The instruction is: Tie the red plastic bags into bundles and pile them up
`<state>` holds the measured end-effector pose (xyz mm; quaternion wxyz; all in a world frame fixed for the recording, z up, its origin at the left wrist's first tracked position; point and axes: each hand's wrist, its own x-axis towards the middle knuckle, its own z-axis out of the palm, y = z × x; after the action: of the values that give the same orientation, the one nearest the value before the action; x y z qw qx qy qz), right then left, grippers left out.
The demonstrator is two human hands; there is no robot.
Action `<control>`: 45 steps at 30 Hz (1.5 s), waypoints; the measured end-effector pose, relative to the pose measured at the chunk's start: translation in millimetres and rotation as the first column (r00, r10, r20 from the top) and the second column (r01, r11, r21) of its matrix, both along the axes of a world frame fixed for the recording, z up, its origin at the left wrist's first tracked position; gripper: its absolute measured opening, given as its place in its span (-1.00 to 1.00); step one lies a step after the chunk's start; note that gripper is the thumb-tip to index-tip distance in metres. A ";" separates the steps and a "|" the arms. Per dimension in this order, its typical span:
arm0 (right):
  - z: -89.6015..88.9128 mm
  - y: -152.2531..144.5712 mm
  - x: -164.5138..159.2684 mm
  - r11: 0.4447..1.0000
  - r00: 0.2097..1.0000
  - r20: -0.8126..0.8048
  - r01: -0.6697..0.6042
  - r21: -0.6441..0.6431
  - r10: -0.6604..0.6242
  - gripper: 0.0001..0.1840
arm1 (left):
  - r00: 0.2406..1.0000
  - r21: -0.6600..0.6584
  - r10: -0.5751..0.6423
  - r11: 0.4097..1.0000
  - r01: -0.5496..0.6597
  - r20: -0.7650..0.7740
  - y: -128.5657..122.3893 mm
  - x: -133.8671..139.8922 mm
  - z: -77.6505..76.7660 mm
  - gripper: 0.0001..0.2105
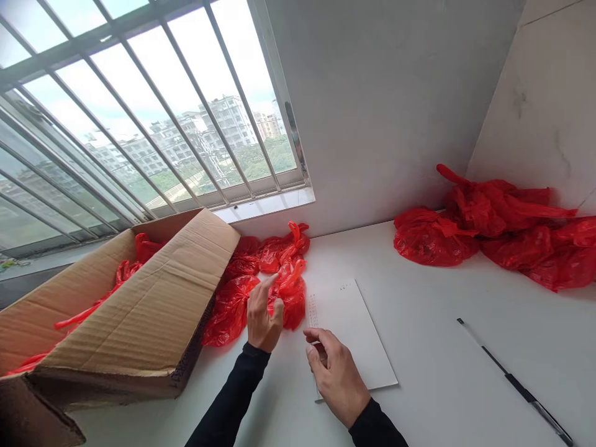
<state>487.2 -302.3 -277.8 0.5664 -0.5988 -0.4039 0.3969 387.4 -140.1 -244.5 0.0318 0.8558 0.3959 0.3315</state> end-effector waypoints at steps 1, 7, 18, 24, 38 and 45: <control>0.2 -0.3 0.1 1.000 1.000 -0.003 0.000 -0.002 0.000 -0.58 | 0.998 0.005 0.064 0.998 -0.064 -0.010 7.7 -5.6 5.3 -0.52; 1.4 -2.2 1.3 1.000 1.000 -0.008 -0.005 -0.023 0.005 -0.57 | 0.958 -0.062 0.163 0.981 -0.183 -0.236 53.2 -42.6 15.2 -0.88; -1.7 -2.4 0.6 1.000 1.000 0.003 -0.009 -0.016 0.009 -0.59 | 0.919 -0.043 0.367 0.930 -0.364 0.143 55.7 -33.9 14.9 -0.53; 0.1 -1.5 0.4 1.000 1.000 0.007 -0.012 -0.003 0.012 -0.59 | 0.995 0.090 -0.041 0.995 0.050 -0.091 2.0 9.2 -19.7 -0.49; 3.0 -1.3 2.6 1.000 1.000 -0.011 -0.015 -0.002 0.015 -0.61 | 0.944 0.105 0.161 0.985 -0.136 -0.287 30.4 -11.6 -32.9 -0.50; 1.9 6.6 3.6 0.996 0.998 0.009 0.066 0.068 -0.067 -0.67 | 0.968 0.082 0.144 0.988 -0.129 -0.204 18.7 -0.2 -17.4 -0.50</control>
<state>490.8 -295.6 -275.9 0.5968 -0.5947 -0.4002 0.3607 387.2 -121.4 -261.9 -0.0619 0.8572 0.4436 0.2542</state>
